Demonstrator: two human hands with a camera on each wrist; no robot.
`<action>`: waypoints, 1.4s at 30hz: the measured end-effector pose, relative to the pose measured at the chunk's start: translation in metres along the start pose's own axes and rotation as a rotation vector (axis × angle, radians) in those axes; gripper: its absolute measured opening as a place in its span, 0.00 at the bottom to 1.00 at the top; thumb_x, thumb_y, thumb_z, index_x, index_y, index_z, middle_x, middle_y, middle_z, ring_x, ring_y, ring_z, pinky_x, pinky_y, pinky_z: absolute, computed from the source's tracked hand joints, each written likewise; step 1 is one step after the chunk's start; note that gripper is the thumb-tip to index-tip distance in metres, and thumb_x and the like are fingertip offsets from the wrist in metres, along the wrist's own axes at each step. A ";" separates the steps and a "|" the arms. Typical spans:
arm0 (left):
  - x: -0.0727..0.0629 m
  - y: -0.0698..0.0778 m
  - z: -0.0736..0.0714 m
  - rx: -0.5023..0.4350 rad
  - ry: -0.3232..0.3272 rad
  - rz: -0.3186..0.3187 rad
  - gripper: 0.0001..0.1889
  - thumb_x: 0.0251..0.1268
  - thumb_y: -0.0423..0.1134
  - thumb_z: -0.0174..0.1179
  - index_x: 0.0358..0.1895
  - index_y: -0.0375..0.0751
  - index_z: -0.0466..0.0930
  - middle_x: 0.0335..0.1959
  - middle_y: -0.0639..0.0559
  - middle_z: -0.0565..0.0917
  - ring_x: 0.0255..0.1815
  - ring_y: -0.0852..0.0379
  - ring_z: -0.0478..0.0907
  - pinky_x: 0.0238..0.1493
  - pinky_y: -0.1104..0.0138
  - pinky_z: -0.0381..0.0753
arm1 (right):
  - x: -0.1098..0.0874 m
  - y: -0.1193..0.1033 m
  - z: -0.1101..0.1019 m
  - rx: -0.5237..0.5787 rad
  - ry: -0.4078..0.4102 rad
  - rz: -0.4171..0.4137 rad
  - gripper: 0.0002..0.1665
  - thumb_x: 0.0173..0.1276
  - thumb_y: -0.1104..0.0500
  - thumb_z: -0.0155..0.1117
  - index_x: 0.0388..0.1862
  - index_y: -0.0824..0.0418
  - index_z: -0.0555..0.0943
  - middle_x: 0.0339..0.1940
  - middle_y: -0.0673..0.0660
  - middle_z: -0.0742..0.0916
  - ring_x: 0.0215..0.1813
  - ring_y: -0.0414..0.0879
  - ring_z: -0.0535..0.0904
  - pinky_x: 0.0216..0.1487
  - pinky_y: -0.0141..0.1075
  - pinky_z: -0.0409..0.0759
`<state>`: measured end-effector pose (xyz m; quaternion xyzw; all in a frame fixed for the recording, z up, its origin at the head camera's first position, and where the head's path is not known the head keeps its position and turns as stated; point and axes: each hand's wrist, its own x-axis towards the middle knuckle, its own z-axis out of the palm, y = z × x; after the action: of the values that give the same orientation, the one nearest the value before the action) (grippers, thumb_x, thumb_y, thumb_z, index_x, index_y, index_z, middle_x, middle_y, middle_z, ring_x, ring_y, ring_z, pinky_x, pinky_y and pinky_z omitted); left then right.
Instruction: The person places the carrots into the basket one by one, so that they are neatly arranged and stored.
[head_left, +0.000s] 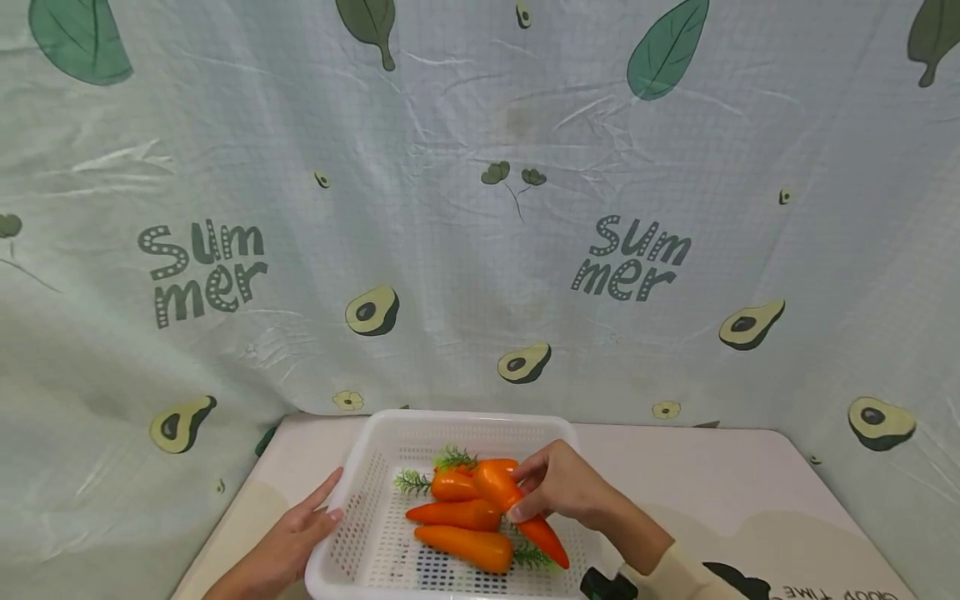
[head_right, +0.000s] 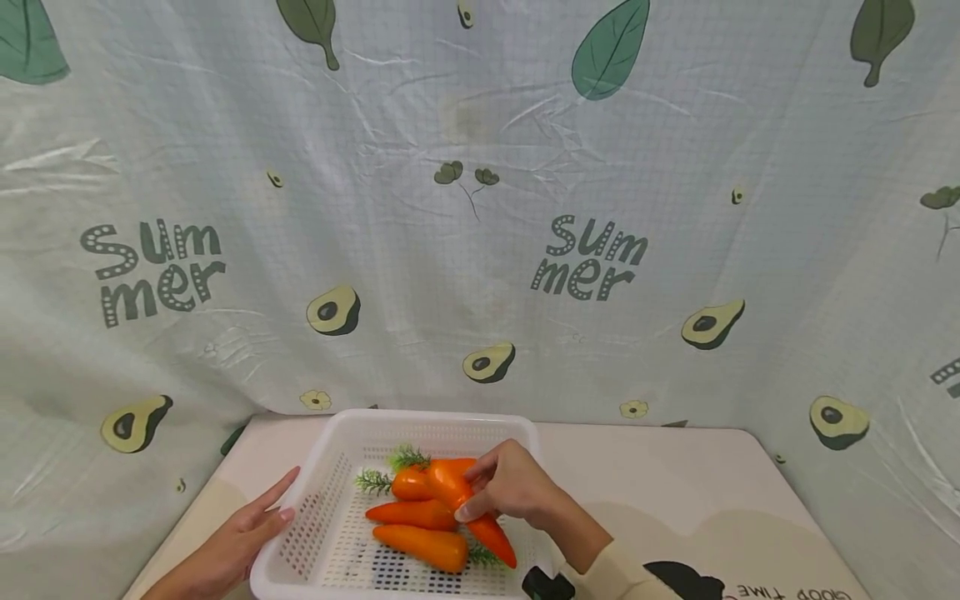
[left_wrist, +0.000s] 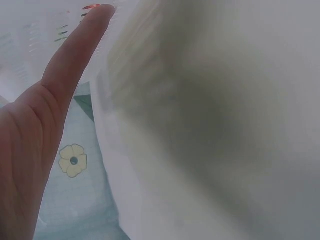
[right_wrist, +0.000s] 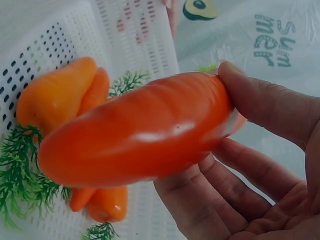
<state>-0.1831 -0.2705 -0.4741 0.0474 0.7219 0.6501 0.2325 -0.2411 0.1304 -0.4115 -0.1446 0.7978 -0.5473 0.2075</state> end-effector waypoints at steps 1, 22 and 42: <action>0.000 0.000 0.000 0.001 -0.002 0.003 0.43 0.87 0.50 0.45 0.84 0.46 0.23 0.80 0.19 0.44 0.66 0.35 0.79 0.54 0.41 0.87 | 0.000 0.000 0.000 0.000 -0.002 0.000 0.24 0.51 0.67 0.83 0.49 0.69 0.90 0.28 0.54 0.87 0.29 0.46 0.84 0.34 0.40 0.90; 0.000 0.001 -0.001 0.011 0.006 0.004 0.43 0.87 0.50 0.45 0.84 0.46 0.22 0.81 0.20 0.43 0.68 0.29 0.77 0.54 0.40 0.86 | 0.009 -0.006 0.011 -0.001 -0.098 -0.044 0.22 0.50 0.69 0.84 0.47 0.70 0.90 0.26 0.53 0.88 0.30 0.43 0.83 0.34 0.38 0.90; 0.000 0.000 0.001 -0.007 0.018 -0.002 0.44 0.86 0.50 0.47 0.85 0.48 0.24 0.81 0.21 0.46 0.65 0.34 0.81 0.53 0.40 0.87 | 0.018 -0.005 0.027 -0.052 -0.171 -0.052 0.20 0.46 0.73 0.84 0.41 0.68 0.91 0.25 0.53 0.87 0.29 0.42 0.79 0.31 0.31 0.86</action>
<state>-0.1828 -0.2692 -0.4738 0.0401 0.7217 0.6528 0.2267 -0.2435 0.0987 -0.4180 -0.2167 0.7871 -0.5173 0.2567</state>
